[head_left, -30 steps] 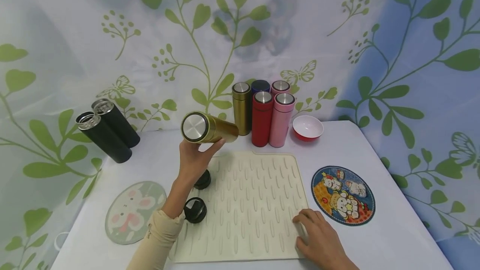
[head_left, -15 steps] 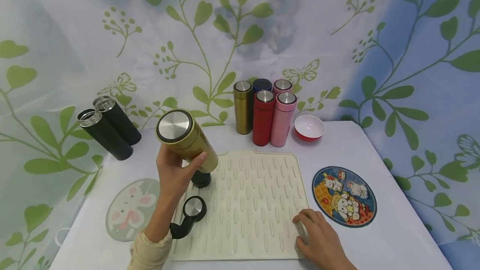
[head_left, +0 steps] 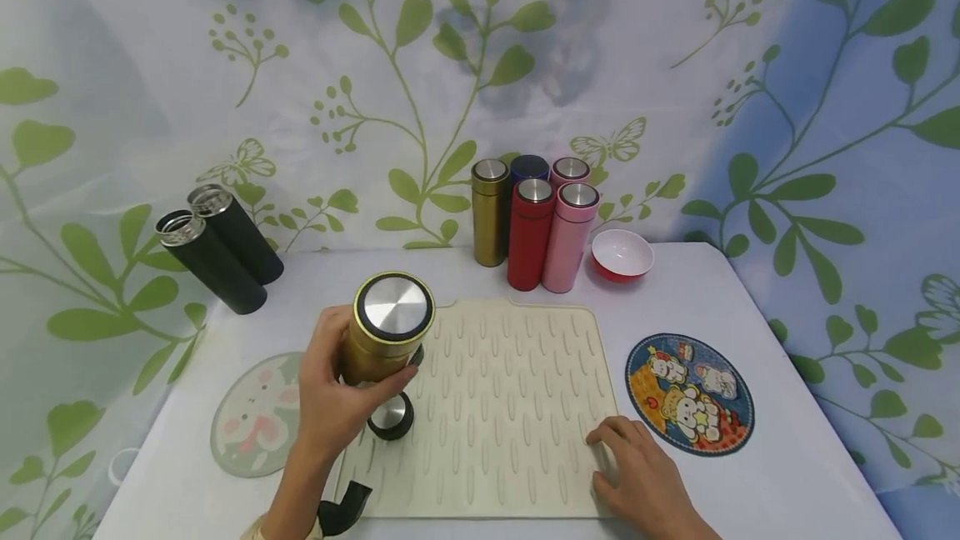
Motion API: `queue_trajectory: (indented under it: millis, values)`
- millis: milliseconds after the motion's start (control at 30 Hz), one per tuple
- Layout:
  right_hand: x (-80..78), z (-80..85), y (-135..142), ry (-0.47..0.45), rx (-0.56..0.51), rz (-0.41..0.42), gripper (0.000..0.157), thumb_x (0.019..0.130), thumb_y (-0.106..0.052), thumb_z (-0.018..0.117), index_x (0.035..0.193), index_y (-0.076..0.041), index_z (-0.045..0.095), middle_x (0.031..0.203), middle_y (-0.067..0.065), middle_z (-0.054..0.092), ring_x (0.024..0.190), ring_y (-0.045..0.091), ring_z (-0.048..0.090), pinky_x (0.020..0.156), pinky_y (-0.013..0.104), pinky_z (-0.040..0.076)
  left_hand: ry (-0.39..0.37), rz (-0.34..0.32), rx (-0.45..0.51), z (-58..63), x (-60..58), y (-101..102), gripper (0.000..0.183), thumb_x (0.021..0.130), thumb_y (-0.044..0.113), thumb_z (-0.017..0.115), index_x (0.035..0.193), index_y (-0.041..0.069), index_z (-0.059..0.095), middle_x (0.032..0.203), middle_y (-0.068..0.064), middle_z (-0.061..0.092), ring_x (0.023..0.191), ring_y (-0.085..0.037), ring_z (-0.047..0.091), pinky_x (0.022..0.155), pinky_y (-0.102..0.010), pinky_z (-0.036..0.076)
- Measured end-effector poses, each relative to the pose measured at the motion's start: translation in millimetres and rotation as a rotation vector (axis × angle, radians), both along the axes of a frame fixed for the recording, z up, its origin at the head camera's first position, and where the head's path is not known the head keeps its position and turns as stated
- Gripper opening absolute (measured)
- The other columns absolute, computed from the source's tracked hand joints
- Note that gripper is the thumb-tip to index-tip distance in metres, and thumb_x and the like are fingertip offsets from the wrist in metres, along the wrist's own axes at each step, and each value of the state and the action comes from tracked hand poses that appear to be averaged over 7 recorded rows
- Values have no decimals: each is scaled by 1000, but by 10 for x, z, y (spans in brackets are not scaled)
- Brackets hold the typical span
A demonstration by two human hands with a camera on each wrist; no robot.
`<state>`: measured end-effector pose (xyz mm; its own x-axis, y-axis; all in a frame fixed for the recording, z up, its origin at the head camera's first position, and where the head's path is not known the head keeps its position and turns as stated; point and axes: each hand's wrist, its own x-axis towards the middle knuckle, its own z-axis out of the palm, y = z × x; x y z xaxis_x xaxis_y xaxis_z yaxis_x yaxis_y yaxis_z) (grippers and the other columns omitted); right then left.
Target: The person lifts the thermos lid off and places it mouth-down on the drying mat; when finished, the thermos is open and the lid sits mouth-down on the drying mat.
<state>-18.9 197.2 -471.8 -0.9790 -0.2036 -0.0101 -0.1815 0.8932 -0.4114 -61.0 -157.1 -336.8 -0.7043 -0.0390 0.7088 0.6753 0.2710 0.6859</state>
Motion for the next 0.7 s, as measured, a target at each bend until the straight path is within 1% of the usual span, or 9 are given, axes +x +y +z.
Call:
queue_trajectory:
  millis: [67,133,233,367,467,567,633,700]
  values:
    - [-6,6,4,2,-2,3,32,67,-15,83,95,-24,69,109,-7,58,106,18,55,88,42,52,23,-2,-40,-5,59,0,73,61,2,93,125,-10,59,115,-18,62,107,-17,57,90,-24,46]
    - [-17,9,10,5,-2,8,33,66,-15,84,95,-24,69,108,-7,58,104,18,55,87,42,53,34,-6,-74,-31,120,-4,73,68,17,94,126,-11,59,117,-18,63,109,-16,59,92,-23,46]
    - [-48,31,19,-9,1,23,35,66,-16,87,95,-23,69,107,-7,58,102,18,55,85,41,52,56,-10,-106,-185,193,-34,74,72,31,92,125,-10,61,116,-17,64,107,-17,60,92,-22,45]
    - [-128,129,17,-66,8,47,34,69,-26,90,96,-22,70,102,-7,60,98,17,57,83,43,51,38,1,-172,-422,287,-69,76,66,31,95,127,-2,64,117,-14,65,104,-21,60,92,-21,44]
    - [-214,264,-16,-108,-10,55,36,74,-37,88,102,-21,71,99,-6,63,92,15,59,81,42,51,3,24,-257,-512,367,-62,77,68,37,93,132,5,63,120,-10,63,104,-20,61,93,-19,44]
    - [-302,433,-105,-131,-119,64,43,80,-46,82,112,-19,71,105,-4,67,92,14,62,79,40,53,-16,58,-344,-552,432,-46,77,70,42,91,134,10,63,122,-5,62,103,-19,62,93,-17,44]
    - [-356,553,-182,-131,-241,86,46,84,-48,78,120,-21,68,111,-5,67,95,14,64,80,39,55,-22,74,-384,-568,457,-26,77,70,43,91,135,13,63,123,-2,61,103,-18,63,93,-16,44]
    - [-409,678,-273,-138,-378,134,47,88,-48,74,126,-23,65,113,-6,67,96,14,66,80,37,56,-30,86,-420,-580,463,-8,78,68,42,92,136,15,62,124,0,61,105,-18,63,93,-17,43]
